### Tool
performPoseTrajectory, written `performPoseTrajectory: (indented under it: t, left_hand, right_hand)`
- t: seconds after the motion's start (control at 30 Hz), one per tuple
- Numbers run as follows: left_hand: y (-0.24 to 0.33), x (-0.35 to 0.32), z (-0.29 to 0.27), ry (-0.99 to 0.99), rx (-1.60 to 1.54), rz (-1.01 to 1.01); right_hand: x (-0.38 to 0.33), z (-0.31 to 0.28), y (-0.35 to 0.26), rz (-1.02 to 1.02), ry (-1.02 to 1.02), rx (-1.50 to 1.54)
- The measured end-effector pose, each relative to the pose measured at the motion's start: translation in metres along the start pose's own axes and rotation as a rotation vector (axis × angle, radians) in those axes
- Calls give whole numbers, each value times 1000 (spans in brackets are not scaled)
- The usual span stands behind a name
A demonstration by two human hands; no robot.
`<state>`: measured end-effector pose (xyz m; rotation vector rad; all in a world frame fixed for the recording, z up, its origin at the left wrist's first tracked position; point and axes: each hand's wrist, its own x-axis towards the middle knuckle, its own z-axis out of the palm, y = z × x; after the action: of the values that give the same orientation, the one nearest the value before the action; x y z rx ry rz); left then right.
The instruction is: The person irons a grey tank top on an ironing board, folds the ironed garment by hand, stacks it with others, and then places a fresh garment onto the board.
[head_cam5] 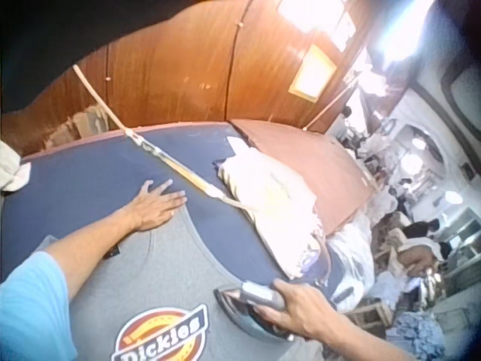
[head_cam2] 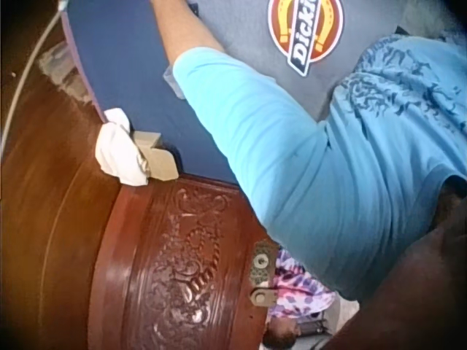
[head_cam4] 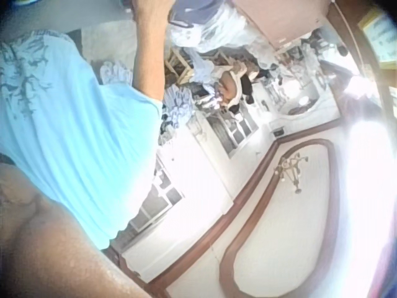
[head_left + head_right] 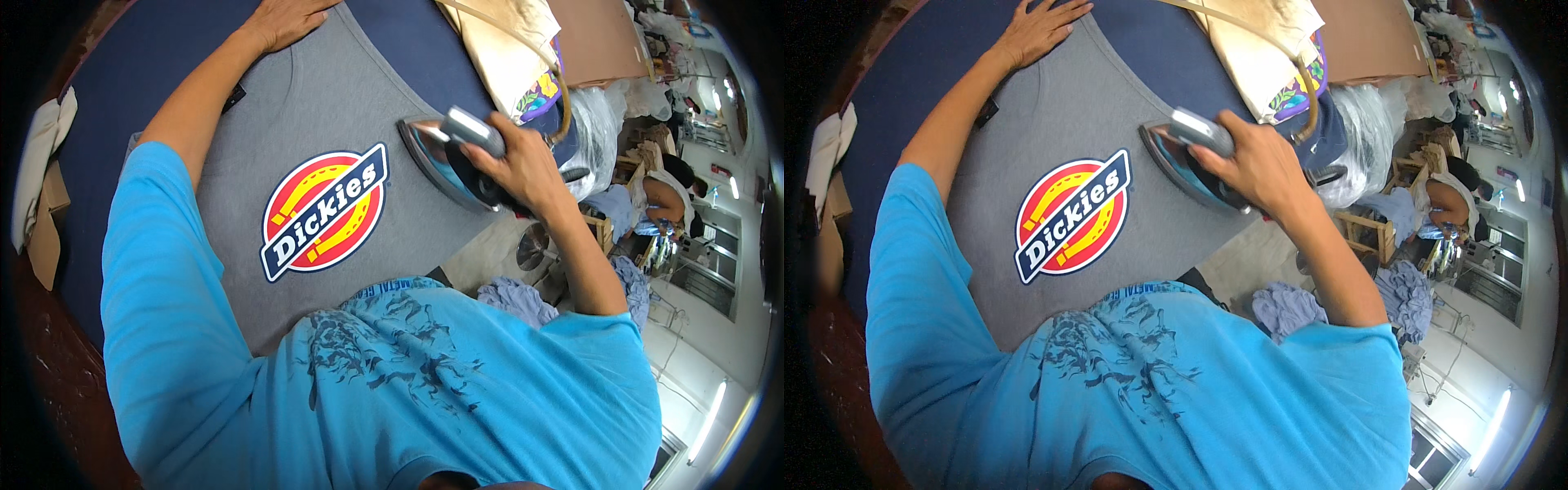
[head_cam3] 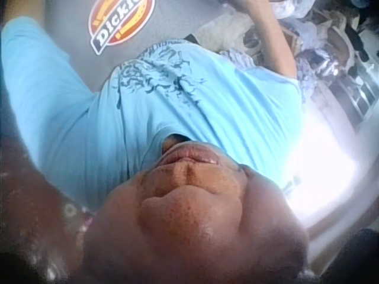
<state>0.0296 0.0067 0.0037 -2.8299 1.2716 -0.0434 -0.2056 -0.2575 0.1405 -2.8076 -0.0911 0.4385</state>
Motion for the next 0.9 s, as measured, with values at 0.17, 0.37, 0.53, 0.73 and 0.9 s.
performPoseTrajectory:
  t: [0.17, 0.37, 0.53, 0.73, 0.9]
  left_hand:
    - [6, -4, -3, 223, 96, 49]
    - [12, -4, -12, 177, 148, 33]
    - [21, -16, -21, 89, 171, -83]
    - [50, -135, -29, 393, -20, -531]
    - [167, -320, -27, 449, -177, -1161]
  right_hand:
    - [-33, 4, 34, 306, 130, 97]
    - [-38, 3, 56, 208, 108, 65]
    - [-39, 0, 53, 173, 129, 44]
    - [-59, -26, 118, 227, 145, 43]
    - [-14, -80, 121, 84, 223, 24]
